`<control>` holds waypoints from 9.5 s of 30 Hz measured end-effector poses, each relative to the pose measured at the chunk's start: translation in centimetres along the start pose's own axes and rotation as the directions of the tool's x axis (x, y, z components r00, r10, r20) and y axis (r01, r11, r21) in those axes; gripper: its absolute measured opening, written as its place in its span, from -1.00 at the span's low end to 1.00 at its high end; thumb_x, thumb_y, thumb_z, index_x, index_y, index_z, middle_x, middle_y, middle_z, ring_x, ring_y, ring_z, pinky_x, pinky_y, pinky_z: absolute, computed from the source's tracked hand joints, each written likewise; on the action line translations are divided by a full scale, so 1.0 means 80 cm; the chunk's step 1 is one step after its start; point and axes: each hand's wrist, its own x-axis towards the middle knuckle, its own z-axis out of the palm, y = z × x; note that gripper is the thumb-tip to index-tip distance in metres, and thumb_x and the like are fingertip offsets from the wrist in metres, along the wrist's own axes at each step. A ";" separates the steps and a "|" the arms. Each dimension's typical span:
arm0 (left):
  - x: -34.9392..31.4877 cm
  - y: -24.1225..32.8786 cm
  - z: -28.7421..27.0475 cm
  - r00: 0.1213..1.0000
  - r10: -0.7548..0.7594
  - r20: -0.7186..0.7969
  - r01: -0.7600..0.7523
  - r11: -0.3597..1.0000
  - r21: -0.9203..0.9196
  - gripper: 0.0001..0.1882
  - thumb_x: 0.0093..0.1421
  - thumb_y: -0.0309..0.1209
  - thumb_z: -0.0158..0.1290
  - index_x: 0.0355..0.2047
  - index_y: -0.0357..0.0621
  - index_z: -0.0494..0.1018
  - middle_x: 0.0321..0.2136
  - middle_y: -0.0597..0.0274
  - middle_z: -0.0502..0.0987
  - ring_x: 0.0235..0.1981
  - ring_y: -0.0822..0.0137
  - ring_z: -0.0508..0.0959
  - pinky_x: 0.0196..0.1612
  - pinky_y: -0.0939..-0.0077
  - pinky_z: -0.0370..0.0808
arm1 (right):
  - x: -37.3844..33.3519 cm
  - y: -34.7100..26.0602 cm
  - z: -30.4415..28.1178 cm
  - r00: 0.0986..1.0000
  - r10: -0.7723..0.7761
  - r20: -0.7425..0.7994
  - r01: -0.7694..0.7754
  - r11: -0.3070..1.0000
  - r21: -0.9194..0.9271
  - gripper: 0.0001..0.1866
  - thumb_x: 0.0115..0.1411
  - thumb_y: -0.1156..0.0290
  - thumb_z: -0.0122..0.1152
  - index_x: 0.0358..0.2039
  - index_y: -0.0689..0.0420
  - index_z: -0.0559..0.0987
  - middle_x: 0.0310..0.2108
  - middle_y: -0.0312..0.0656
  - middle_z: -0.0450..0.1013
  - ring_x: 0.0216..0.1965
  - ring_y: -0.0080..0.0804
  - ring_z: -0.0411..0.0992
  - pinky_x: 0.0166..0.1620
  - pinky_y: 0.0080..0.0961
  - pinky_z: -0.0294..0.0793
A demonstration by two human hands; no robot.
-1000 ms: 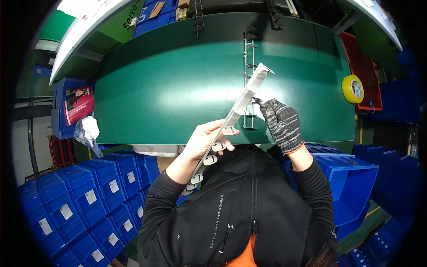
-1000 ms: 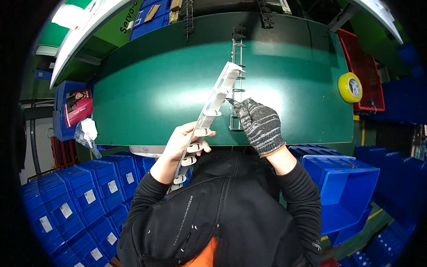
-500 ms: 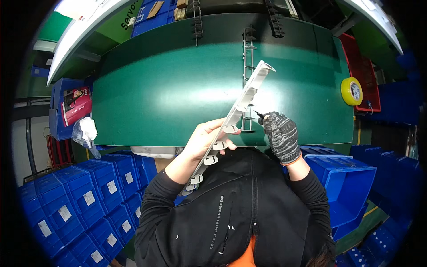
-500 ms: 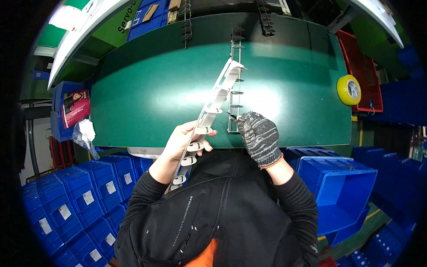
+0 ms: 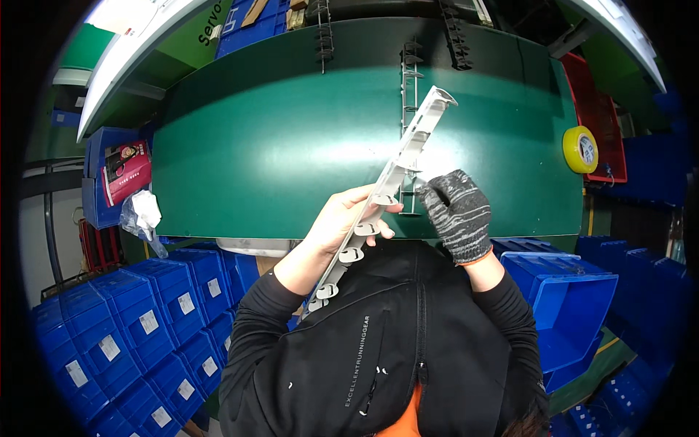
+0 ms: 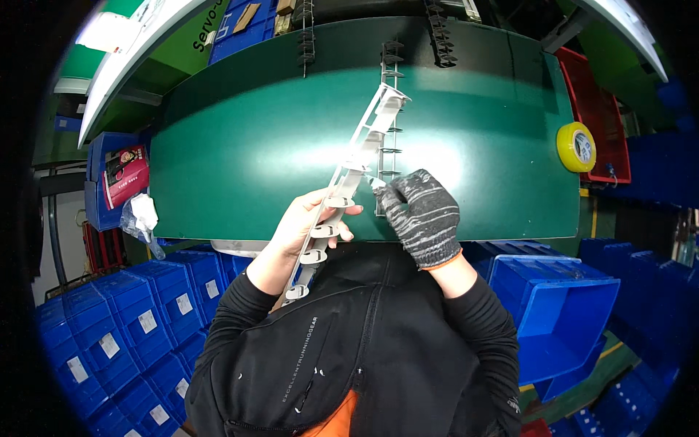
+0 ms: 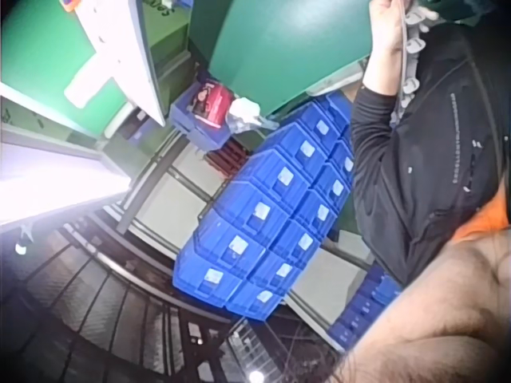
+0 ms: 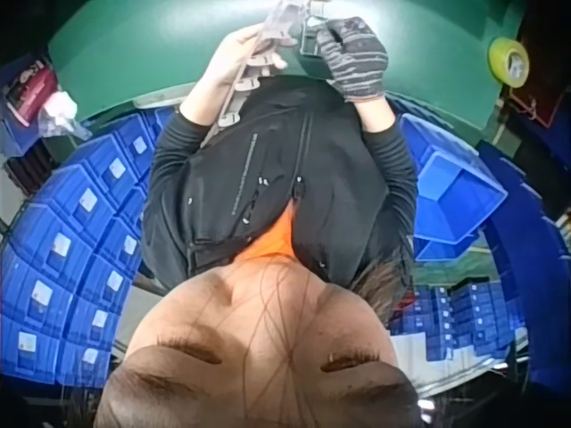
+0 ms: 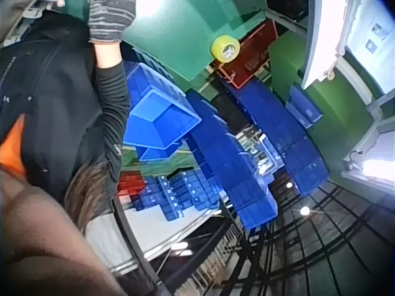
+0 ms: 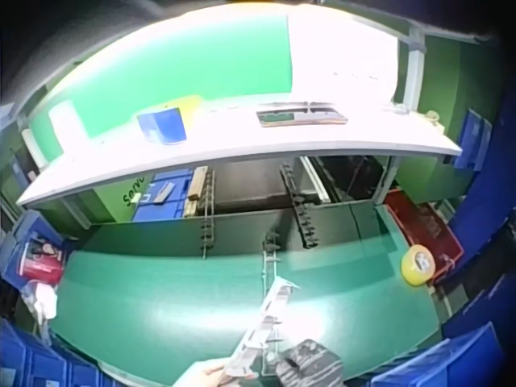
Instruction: The person trims plastic parts using a small blade, aligns and snaps pairs of the parts together, and stacks the assembled pieces on the workbench.
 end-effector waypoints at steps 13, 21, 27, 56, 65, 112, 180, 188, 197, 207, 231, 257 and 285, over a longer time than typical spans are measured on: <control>0.022 0.005 -0.016 0.912 -0.257 0.320 0.291 0.955 -0.062 -0.27 0.11 -0.03 0.00 0.14 -0.20 0.04 -0.17 -0.06 0.44 -0.39 0.15 0.57 -0.48 0.50 0.56 | 0.036 0.028 0.008 0.943 0.135 0.303 -0.274 -0.198 0.941 -0.66 0.13 0.10 0.08 -0.28 0.14 0.43 -0.70 -0.40 0.25 -0.80 -0.69 0.06 -0.77 -0.74 0.02; -0.004 0.043 -0.019 0.980 -0.104 0.171 0.020 0.900 0.435 -0.66 0.23 -0.40 -0.15 -0.01 -0.26 0.27 -0.29 0.06 0.49 -0.46 0.36 0.55 -0.41 0.62 0.48 | 0.076 0.015 -0.030 0.899 0.438 -0.031 0.011 0.048 0.999 -0.54 0.18 -0.06 -0.10 -0.37 0.13 0.44 -0.73 -0.36 0.27 -0.78 -0.61 0.17 -0.76 -0.73 0.06; -0.006 0.052 -0.007 0.961 -0.199 0.191 0.123 0.929 0.349 -0.57 0.23 -0.46 -0.21 0.12 -0.26 0.14 -0.44 0.06 0.52 -0.61 0.40 0.54 -0.53 0.70 0.46 | 0.020 0.033 -0.005 0.975 0.179 0.131 -0.221 0.729 0.648 -0.73 0.19 0.28 0.01 -0.41 0.26 0.50 -0.69 -0.31 0.37 -0.70 -0.62 0.27 -0.61 -0.68 0.23; 0.008 0.001 0.003 0.929 0.368 0.045 -0.218 0.445 0.868 -0.79 0.16 -0.41 -0.08 -0.20 -0.21 0.38 -0.47 0.12 0.52 -0.50 0.29 0.53 -0.42 0.49 0.45 | 0.012 0.003 -0.021 0.969 0.184 -0.166 -0.131 0.949 0.287 -0.71 -0.01 0.55 0.17 -0.21 0.27 0.50 -0.45 -0.19 0.49 -0.50 -0.60 0.40 -0.40 -0.62 0.40; 0.011 -0.012 0.007 0.758 0.579 0.299 -0.397 0.047 0.917 -0.80 0.04 -0.48 0.03 -0.28 -0.14 0.42 -0.50 0.12 0.50 -0.52 0.11 0.51 -0.47 0.36 0.45 | 0.024 0.014 -0.012 0.912 0.388 0.135 -0.404 0.786 0.468 -0.81 0.07 0.48 0.11 -0.29 0.28 0.51 -0.56 -0.16 0.47 -0.51 -0.52 0.41 -0.39 -0.56 0.39; 0.014 0.010 -0.023 0.969 0.247 -0.007 -0.210 0.836 0.508 -0.73 0.21 -0.29 -0.08 -0.37 -0.29 0.44 -0.37 0.21 0.51 -0.31 0.44 0.43 -0.16 0.59 0.31 | 0.041 -0.003 -0.002 0.887 0.459 -0.057 -0.227 0.539 0.811 -0.80 0.17 0.41 0.02 -0.23 0.23 0.43 -0.59 -0.33 0.34 -0.63 -0.69 0.24 -0.58 -0.74 0.21; -0.010 0.015 -0.063 0.924 0.188 -0.333 -0.220 0.974 -0.061 -0.53 0.23 -0.13 -0.17 -0.04 -0.29 0.24 -0.67 0.06 0.41 -0.79 0.33 0.44 -0.79 0.58 0.42 | 0.041 -0.043 0.078 0.964 -0.124 0.237 0.118 0.992 0.037 -0.84 0.05 0.32 0.11 -0.46 0.13 0.55 -0.52 -0.12 0.44 -0.44 -0.16 0.40 -0.36 -0.30 0.37; -0.011 0.019 -0.071 0.932 0.184 -0.313 -0.232 0.965 -0.123 -0.53 0.24 -0.14 -0.19 -0.02 -0.29 0.22 -0.67 0.01 0.42 -0.79 0.31 0.45 -0.80 0.56 0.42 | 0.047 -0.051 0.096 0.985 -0.079 0.155 0.082 0.997 -0.008 -0.85 -0.02 0.33 0.20 -0.50 0.14 0.55 -0.53 -0.13 0.42 -0.48 -0.19 0.39 -0.40 -0.36 0.37; -0.021 0.005 -0.151 0.843 0.194 -0.501 -0.211 0.977 0.023 -0.62 0.23 -0.25 -0.13 -0.06 -0.27 0.27 -0.65 0.05 0.42 -0.77 0.33 0.45 -0.78 0.59 0.42 | 0.075 0.051 0.111 0.959 0.269 0.089 -0.219 0.902 -0.372 -0.68 0.05 0.13 0.11 -0.37 0.14 0.54 -0.40 -0.08 0.42 -0.30 -0.15 0.39 -0.23 -0.30 0.38; -0.030 -0.016 -0.237 0.870 0.166 -0.465 0.374 0.394 0.840 -0.68 0.12 -0.35 -0.07 -0.14 -0.23 0.41 -0.48 -0.06 0.52 -0.50 0.25 0.57 -0.33 0.42 0.47 | 0.093 0.086 0.136 0.888 0.404 0.221 -0.110 0.652 -0.750 -0.64 0.03 0.15 0.04 -0.26 0.13 0.52 -0.17 -0.12 0.34 -0.12 -0.24 0.30 -0.06 -0.40 0.36; 0.010 0.168 0.084 0.604 0.790 -0.105 -0.491 0.472 0.732 -0.85 0.11 -0.41 0.07 -0.41 -0.27 0.50 -0.65 0.33 0.47 -0.65 0.61 0.43 -0.59 0.76 0.32 | 0.020 0.013 -0.002 0.963 0.050 0.266 -0.167 0.883 0.439 -0.84 0.14 0.34 0.02 -0.41 0.14 0.51 -0.60 -0.21 0.38 -0.58 -0.35 0.36 -0.46 -0.43 0.33; 0.027 0.051 0.044 0.976 0.147 -0.163 -0.072 0.916 0.395 -0.78 0.11 -0.39 0.03 -0.35 -0.33 0.45 -0.53 0.24 0.50 -0.71 0.53 0.45 -0.61 0.69 0.47 | -0.008 -0.006 0.007 0.913 -0.297 -0.279 0.300 0.953 -0.034 -0.92 0.01 0.43 0.17 -0.50 0.16 0.52 -0.57 -0.14 0.42 -0.53 -0.24 0.39 -0.42 -0.40 0.36; -0.235 0.273 -0.007 0.358 0.933 -0.045 -0.933 0.355 -0.051 -0.63 0.09 -0.31 -0.11 -0.81 0.01 0.09 -0.81 0.39 0.11 -0.58 0.41 0.13 -0.29 0.48 0.10 | -0.006 0.049 0.075 0.790 0.223 0.570 -0.612 0.239 0.754 -0.78 0.04 0.42 0.21 -0.30 0.22 0.48 -0.51 -0.22 0.46 -0.62 -0.61 0.36 -0.54 -0.71 0.35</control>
